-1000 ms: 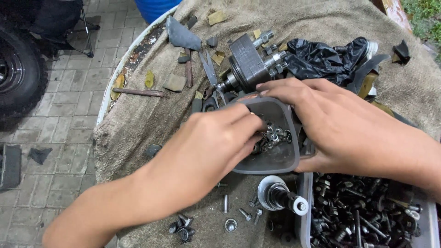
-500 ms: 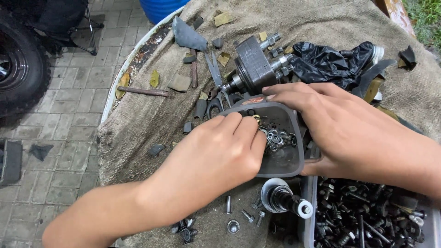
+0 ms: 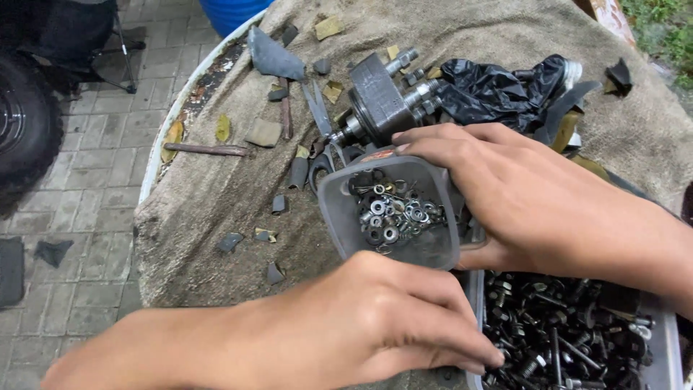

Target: Sorting small hardware components like washers and nuts from a large container into a smaller one.

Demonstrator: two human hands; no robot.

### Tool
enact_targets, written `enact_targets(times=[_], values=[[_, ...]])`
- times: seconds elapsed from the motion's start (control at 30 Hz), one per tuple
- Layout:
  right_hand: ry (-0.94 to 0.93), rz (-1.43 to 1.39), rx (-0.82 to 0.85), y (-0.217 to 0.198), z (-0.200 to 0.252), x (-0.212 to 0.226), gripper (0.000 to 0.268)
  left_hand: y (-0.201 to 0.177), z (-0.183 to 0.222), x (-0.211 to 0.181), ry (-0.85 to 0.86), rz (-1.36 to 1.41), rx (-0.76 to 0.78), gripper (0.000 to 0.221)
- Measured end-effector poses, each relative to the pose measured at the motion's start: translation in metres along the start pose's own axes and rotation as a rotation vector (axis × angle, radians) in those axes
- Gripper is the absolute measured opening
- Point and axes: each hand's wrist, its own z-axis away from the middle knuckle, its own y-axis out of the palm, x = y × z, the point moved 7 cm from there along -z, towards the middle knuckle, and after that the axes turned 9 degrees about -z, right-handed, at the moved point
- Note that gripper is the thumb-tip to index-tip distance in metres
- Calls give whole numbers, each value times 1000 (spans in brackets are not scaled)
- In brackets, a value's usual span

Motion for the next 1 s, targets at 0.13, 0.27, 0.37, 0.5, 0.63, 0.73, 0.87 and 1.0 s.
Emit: enact_targets(times=[0.13, 0.27, 0.37, 0.5, 0.63, 0.73, 0.87, 1.0], values=[[39, -2, 12, 0, -3, 0, 109, 9, 1, 12, -7, -38, -43, 21], [-7, -24, -6, -4, -4, 6, 98, 10, 3, 16, -5, -143, -92, 23], [-8, -33, 3, -3, -4, 5, 98, 11, 2, 18, -9, -168, -152, 27], [-13, -47, -7, -1, -5, 4, 99, 16, 1, 20, -43, 36, -200, 40], [0, -24, 8, 2, -4, 2, 110, 10, -2, 12, 52, -210, -190, 33], [-15, 1, 10, 3, -4, 3, 109, 11, -7, 4, 122, -332, -156, 29], [-38, 1, -16, 1, -5, 6, 113, 13, -11, 1, 86, -386, -75, 16], [-39, 2, -11, 0, -6, 7, 107, 14, -12, 5, 19, -363, -26, 15]])
